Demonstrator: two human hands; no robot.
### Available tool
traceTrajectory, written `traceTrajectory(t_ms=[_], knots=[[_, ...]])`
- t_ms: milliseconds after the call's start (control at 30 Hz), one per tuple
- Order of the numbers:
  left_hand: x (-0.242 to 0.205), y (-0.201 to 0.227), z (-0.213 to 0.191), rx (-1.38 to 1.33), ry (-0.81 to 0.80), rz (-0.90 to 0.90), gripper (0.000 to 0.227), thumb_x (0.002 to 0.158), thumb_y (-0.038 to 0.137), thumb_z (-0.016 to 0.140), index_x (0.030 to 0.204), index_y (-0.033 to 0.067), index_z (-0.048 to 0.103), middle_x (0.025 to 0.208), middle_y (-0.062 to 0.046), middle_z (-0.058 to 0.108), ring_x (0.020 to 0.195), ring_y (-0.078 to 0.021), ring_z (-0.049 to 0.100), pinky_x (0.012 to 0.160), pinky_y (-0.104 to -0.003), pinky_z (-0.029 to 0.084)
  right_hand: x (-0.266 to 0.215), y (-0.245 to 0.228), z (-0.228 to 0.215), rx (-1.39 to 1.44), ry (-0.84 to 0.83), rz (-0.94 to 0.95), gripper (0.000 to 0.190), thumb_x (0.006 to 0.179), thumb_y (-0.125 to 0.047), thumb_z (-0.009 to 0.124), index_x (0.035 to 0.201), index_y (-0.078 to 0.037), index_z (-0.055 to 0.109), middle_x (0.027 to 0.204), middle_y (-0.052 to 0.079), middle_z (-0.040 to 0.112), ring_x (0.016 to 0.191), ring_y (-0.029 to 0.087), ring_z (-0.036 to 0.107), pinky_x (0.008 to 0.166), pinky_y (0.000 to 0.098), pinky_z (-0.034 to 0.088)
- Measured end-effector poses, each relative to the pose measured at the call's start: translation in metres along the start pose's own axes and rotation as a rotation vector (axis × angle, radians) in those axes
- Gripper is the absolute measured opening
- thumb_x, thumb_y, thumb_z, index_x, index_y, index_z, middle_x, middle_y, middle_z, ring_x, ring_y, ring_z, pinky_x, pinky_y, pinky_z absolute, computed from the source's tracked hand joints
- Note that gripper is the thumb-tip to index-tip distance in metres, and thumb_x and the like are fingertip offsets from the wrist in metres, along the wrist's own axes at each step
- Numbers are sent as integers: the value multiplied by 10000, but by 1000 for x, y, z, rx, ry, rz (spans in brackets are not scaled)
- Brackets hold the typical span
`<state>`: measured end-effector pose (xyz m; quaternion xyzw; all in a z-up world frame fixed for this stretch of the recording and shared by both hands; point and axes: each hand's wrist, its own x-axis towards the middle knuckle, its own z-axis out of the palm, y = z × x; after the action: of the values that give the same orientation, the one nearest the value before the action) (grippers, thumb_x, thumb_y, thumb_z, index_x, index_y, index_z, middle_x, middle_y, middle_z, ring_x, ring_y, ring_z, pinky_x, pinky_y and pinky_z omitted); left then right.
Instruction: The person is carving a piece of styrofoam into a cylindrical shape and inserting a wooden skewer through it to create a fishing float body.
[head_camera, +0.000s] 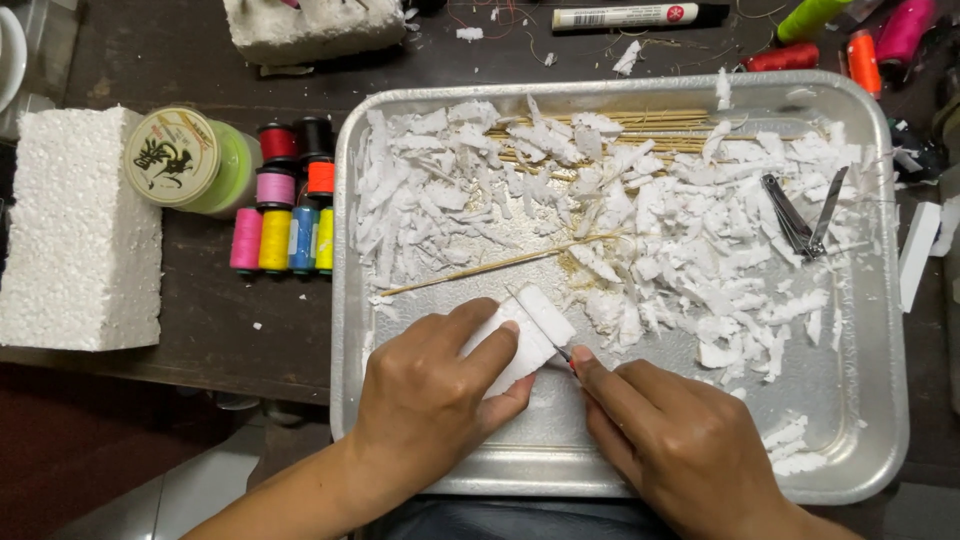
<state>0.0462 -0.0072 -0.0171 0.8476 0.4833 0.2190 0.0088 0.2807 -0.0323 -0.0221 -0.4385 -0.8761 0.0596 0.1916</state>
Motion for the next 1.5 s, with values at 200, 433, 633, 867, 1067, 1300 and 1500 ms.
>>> traceTrajectory(t_ms=[200,433,633,867,1067,1300,1500], knots=[[-1,0,3,21,27,14,335,809,384,852,896,141,638,1076,-68,693,647,-249,613,502,-365,470,-1,-1,4,-14,16,0,352,930,-185,704,1267,-88,679,731,18,568,538,206,567,469,367,497],[-2,-1,3,44,22,-13,348,782,419,852,881,160,642,1082,-47,696,647,-251,617,483,-372,464,-9,-1,8,-30,3,15,379,934,-208,699,1300,-115,656,765,5,592,559,205,585,485,371,490],[-2,1,2,25,8,-2,338,806,409,838,855,149,628,1056,-52,688,636,-258,608,505,-376,464,-8,-6,12,-89,34,16,348,956,-225,682,1284,-111,678,776,23,599,521,229,557,482,383,471],[-1,0,3,30,21,-3,338,785,407,850,840,155,631,1010,-37,690,622,-246,611,466,-366,449,-3,-10,13,-104,52,9,287,970,-201,673,1234,-94,702,715,31,544,513,219,535,462,380,454],[0,-1,4,57,28,-7,343,794,431,841,835,167,626,1009,-24,688,614,-237,603,446,-360,432,-7,-9,11,-149,55,1,293,970,-206,675,1248,-120,701,722,13,541,504,223,523,453,378,441],[1,-1,3,34,14,-6,349,792,425,847,841,155,631,1011,-38,692,636,-243,615,476,-365,452,-9,-5,13,-109,12,24,334,949,-214,682,1273,-135,691,734,11,564,522,226,545,472,377,469],[0,0,4,51,14,2,342,805,432,827,837,163,618,988,-47,670,607,-252,596,471,-373,434,-6,-6,18,-118,-13,26,332,955,-224,662,1270,-119,686,736,28,563,553,234,569,483,386,476]])
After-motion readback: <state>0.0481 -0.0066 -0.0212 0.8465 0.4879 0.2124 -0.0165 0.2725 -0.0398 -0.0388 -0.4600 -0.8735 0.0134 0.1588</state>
